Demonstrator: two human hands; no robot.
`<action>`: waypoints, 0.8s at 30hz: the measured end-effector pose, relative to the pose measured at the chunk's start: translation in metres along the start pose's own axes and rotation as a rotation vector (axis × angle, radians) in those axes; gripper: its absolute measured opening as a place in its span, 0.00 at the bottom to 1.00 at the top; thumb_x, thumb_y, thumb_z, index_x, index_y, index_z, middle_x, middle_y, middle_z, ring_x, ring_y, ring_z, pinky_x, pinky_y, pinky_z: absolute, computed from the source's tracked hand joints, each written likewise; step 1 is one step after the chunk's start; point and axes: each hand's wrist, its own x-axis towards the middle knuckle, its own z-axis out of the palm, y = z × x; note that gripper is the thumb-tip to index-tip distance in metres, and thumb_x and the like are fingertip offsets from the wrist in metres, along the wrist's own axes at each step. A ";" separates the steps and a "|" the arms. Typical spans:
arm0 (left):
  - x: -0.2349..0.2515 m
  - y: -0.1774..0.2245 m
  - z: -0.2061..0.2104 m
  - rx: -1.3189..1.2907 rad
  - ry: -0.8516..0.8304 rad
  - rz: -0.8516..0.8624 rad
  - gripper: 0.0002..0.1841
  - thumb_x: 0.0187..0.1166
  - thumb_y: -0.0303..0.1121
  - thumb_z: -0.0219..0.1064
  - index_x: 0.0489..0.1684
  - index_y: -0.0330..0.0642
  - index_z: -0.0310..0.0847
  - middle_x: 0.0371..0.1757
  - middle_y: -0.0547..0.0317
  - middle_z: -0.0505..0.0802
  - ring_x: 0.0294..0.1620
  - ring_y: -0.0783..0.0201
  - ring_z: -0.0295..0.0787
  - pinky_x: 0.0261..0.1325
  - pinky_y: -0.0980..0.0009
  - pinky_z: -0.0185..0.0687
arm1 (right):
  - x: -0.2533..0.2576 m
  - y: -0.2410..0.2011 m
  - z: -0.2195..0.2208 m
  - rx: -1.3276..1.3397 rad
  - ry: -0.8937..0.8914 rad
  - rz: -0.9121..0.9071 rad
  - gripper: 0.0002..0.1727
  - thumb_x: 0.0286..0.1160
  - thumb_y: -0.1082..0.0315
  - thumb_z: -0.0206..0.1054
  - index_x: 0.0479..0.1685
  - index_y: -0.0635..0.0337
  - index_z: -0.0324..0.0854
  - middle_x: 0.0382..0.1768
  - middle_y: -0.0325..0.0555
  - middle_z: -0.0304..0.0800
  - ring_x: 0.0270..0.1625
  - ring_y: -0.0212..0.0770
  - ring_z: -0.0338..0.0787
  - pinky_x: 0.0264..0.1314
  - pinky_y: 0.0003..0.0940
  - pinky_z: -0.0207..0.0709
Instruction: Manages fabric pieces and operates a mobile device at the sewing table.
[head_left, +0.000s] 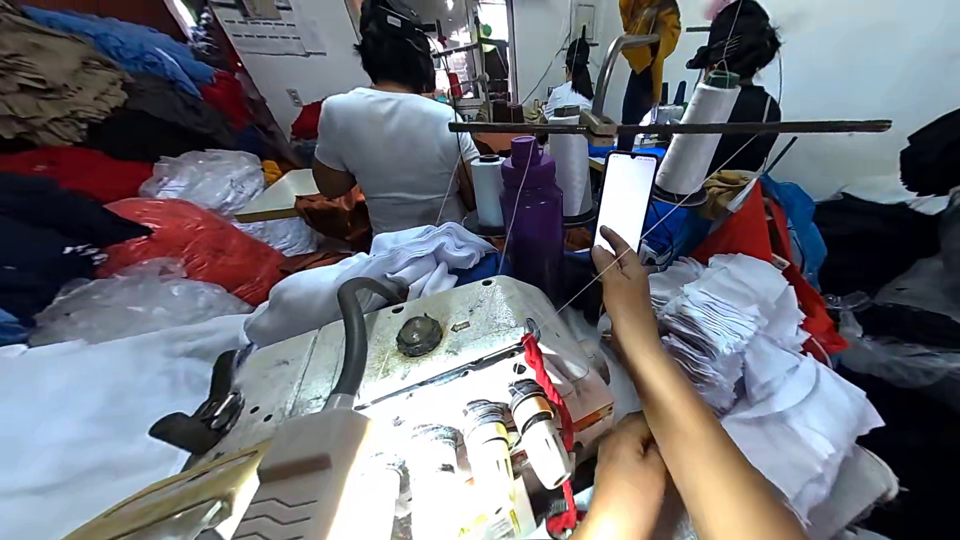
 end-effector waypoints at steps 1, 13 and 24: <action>0.002 0.001 -0.001 -0.076 -0.011 -0.048 0.13 0.79 0.27 0.64 0.55 0.31 0.88 0.51 0.50 0.94 0.57 0.65 0.90 0.67 0.62 0.82 | -0.010 -0.005 -0.006 0.075 -0.022 -0.001 0.26 0.90 0.59 0.57 0.83 0.60 0.71 0.83 0.54 0.72 0.81 0.43 0.75 0.80 0.44 0.68; -0.005 -0.017 0.000 -1.475 -0.152 0.107 0.14 0.69 0.26 0.59 0.39 0.46 0.94 0.39 0.63 0.96 0.45 0.73 0.93 0.55 0.74 0.86 | -0.137 0.034 -0.062 1.723 -0.586 0.239 0.32 0.84 0.48 0.58 0.78 0.61 0.79 0.71 0.56 0.87 0.72 0.49 0.89 0.74 0.40 0.82; -0.002 -0.004 -0.001 -0.624 -0.213 0.030 0.40 0.61 0.26 0.58 0.84 0.33 0.57 0.39 0.71 0.88 0.32 0.82 0.83 0.31 0.83 0.77 | -0.155 0.054 -0.077 1.794 -0.449 0.390 0.17 0.85 0.54 0.61 0.55 0.56 0.90 0.29 0.33 0.91 0.28 0.26 0.90 0.32 0.18 0.83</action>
